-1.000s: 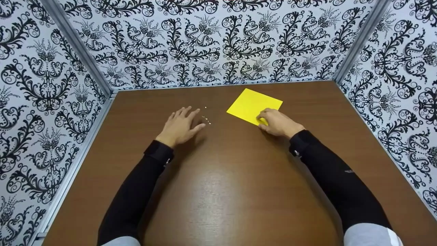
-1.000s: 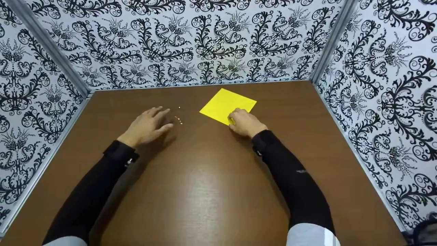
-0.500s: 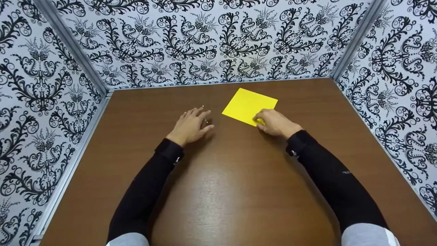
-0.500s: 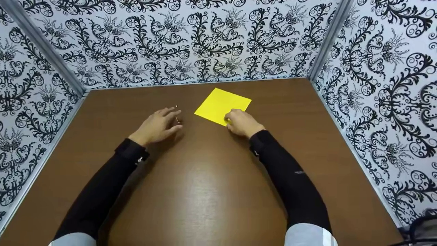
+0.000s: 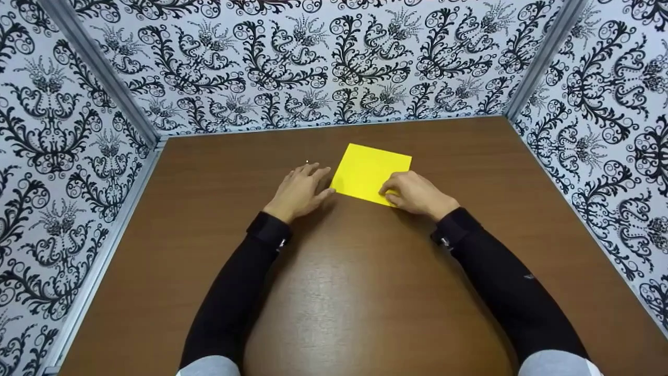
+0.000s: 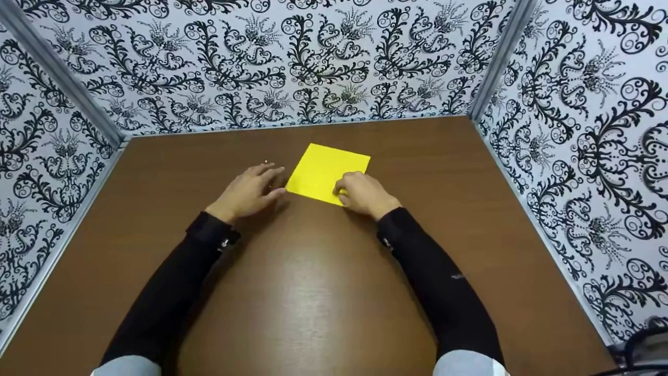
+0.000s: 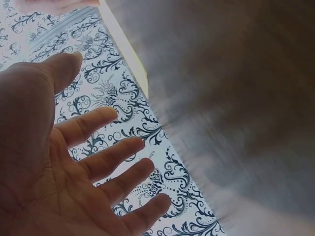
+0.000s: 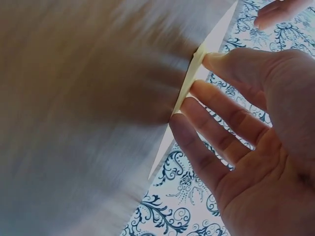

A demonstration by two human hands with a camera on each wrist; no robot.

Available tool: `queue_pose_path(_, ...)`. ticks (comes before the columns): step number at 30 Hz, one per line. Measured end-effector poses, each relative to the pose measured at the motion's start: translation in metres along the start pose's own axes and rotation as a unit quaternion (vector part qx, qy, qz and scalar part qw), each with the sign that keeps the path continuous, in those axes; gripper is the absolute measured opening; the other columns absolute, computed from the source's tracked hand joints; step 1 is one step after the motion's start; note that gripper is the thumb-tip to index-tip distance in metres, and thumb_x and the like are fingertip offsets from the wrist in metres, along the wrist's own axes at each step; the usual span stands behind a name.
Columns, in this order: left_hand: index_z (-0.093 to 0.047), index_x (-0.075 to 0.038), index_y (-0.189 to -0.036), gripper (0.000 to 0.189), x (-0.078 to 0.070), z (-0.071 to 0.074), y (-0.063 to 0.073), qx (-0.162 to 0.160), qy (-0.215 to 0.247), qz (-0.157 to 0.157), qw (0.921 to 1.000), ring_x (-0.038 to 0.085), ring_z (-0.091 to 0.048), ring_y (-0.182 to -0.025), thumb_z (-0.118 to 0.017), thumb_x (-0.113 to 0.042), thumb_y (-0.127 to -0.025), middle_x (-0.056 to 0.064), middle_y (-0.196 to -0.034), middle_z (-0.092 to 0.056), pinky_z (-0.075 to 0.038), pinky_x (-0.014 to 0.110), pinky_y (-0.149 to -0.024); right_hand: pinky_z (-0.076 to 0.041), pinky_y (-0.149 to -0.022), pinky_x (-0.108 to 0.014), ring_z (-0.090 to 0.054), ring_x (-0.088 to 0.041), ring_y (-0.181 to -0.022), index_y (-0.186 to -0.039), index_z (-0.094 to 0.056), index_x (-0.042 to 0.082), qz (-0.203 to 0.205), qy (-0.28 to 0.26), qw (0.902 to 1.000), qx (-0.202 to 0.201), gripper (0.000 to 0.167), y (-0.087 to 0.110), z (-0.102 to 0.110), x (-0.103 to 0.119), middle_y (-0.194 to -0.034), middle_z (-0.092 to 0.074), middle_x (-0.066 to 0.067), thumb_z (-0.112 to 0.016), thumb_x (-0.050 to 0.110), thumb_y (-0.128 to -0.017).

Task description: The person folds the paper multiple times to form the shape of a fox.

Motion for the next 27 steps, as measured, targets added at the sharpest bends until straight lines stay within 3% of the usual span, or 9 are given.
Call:
queue_pose_path(3, -0.052, -0.017, -0.176, 0.069, -0.002, 0.001, 0.001, -0.003, 0.008, 0.002, 1.0, 0.05, -0.044, -0.172, -0.062, -0.054, -0.119, 0.022, -0.184, -0.046, -0.036, 0.07, -0.141, -0.065, -0.108, -0.056, -0.078, -0.038, -0.119, -0.127, -0.089, 0.007, 0.025, -0.013, 0.9995, -0.011, 0.023, -0.001, -0.008, -0.006, -0.125, -0.084, -0.015, -0.074, 0.014, -0.111)
queue_pose_path(7, -0.054, -0.016, -0.175, 0.068, -0.004, 0.0, 0.001, 0.0, 0.016, 0.001, 0.9999, 0.049, -0.046, -0.171, -0.063, -0.052, -0.119, 0.023, -0.183, -0.048, -0.038, 0.069, -0.141, -0.065, -0.111, -0.053, -0.078, -0.036, -0.12, -0.129, -0.088, 0.008, 0.011, -0.009, 0.9999, -0.004, 0.023, 0.002, -0.011, 0.0, -0.127, -0.084, -0.014, -0.076, 0.016, -0.112)
queue_pose_path(10, -0.055, -0.014, -0.174, 0.067, -0.005, 0.0, 0.0, 0.001, 0.016, -0.002, 0.9999, 0.049, -0.048, -0.169, -0.065, -0.049, -0.119, 0.024, -0.182, -0.049, -0.041, 0.068, -0.139, -0.065, -0.111, -0.056, -0.077, -0.038, -0.119, -0.129, -0.088, 0.006, -0.006, 0.008, 0.9999, 0.007, 0.022, 0.007, -0.006, 0.019, -0.127, -0.084, -0.016, -0.078, 0.011, -0.11)
queue_pose_path(20, -0.059, -0.009, -0.17, 0.065, -0.008, -0.005, 0.009, 0.015, 0.012, -0.016, 0.9997, 0.048, -0.048, -0.169, -0.07, -0.045, -0.117, 0.023, -0.182, -0.049, -0.039, 0.067, -0.141, -0.066, -0.109, -0.055, -0.078, -0.035, -0.118, -0.128, -0.088, 0.008, 0.027, 0.011, 0.9994, 0.018, 0.021, 0.016, -0.016, 0.047, -0.127, -0.085, -0.013, -0.081, 0.011, -0.109)
queue_pose_path(27, -0.062, -0.009, -0.168, 0.064, -0.02, -0.007, 0.013, 0.028, -0.003, -0.033, 0.9991, 0.045, -0.05, -0.169, -0.072, -0.046, -0.116, 0.024, -0.181, -0.051, -0.037, 0.066, -0.142, -0.067, -0.105, -0.052, -0.076, -0.032, -0.112, -0.126, -0.089, 0.009, 0.041, 0.02, 0.9984, 0.033, 0.019, 0.02, -0.02, 0.062, -0.123, -0.084, -0.012, -0.082, 0.01, -0.108)
Point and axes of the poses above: each hand's wrist, its own y-axis away from the middle knuckle, its own z-axis out of the back of the hand, x = y × z, the point moved 10 cm from there along -y, towards the middle knuckle
